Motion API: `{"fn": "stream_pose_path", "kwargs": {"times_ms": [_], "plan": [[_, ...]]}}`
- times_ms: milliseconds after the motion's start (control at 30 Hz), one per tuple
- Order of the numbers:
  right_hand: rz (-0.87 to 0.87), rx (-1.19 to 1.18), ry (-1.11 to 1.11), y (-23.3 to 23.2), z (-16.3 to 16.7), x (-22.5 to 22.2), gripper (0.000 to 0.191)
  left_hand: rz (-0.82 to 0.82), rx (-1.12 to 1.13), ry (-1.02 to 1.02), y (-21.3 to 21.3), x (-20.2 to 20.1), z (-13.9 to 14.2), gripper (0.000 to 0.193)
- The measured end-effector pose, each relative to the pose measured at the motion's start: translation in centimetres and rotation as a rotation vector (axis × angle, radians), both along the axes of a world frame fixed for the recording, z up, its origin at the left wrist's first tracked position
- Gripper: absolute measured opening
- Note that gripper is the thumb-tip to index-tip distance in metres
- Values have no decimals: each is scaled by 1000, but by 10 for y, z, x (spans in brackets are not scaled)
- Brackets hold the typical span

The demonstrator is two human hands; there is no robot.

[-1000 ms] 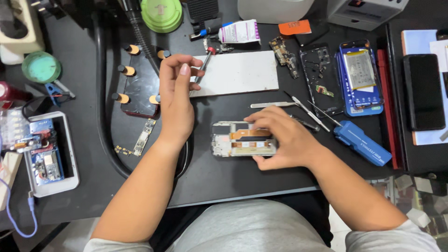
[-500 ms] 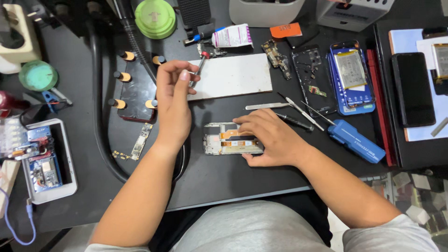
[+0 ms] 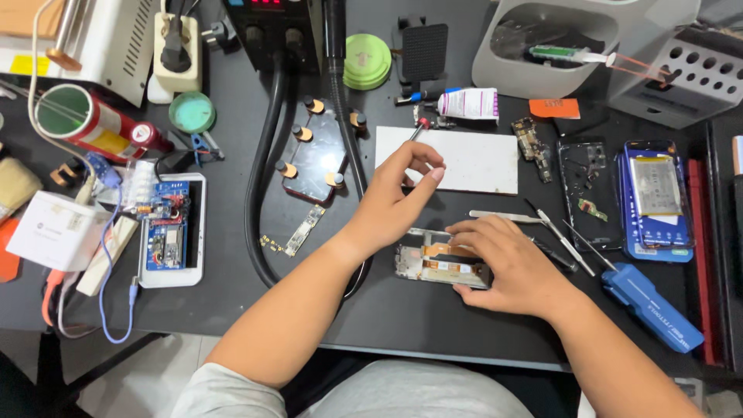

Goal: The person handles a disassembled smartphone, placing the back cover aside and picking up the internal frame. They connect a small circuit board to a ribbon cable, then place the board into the phone frame and press it into place.

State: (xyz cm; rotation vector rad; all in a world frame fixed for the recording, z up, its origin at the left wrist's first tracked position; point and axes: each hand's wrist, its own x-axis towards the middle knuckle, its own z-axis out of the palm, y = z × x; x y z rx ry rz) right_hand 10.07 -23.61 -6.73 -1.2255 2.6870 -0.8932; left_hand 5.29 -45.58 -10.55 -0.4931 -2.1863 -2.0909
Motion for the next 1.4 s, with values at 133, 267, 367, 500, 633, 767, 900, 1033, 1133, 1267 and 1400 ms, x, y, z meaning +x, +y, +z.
{"fn": "stream_pose_path", "kwargs": {"times_ms": [133,267,367,500,633,767,900,1033,1133,1267,1400], "plan": [[-167,37,81,30,29,-7,64,4,24,-17,4,-6,8,17],[-659,70,149,95,52,-29,56,61,11,-37,15,-10,1,22],[-830,59,215,136,46,-52,47,6,123,-78,23,-7,-4,20],[-981,245,221,160,21,-69,33,-60,232,-173,28,-5,-3,17],[-963,334,134,162,7,-80,27,-35,272,-198,31,-17,-4,21],[-959,416,55,157,4,-82,21,-28,286,-152,33,-23,-12,21],[-929,468,38,152,4,-84,27,-25,259,-140,32,-24,-15,21],[-927,455,71,149,3,-84,27,-23,246,-131,32,-26,-14,21],[-914,446,105,147,2,-83,29,-15,245,-144,31,-24,-14,21],[-849,460,224,144,-2,-83,27,-15,273,-140,31,-21,-15,21],[-846,468,239,141,-3,-81,23,-23,259,-130,29,-19,-13,20]]}}
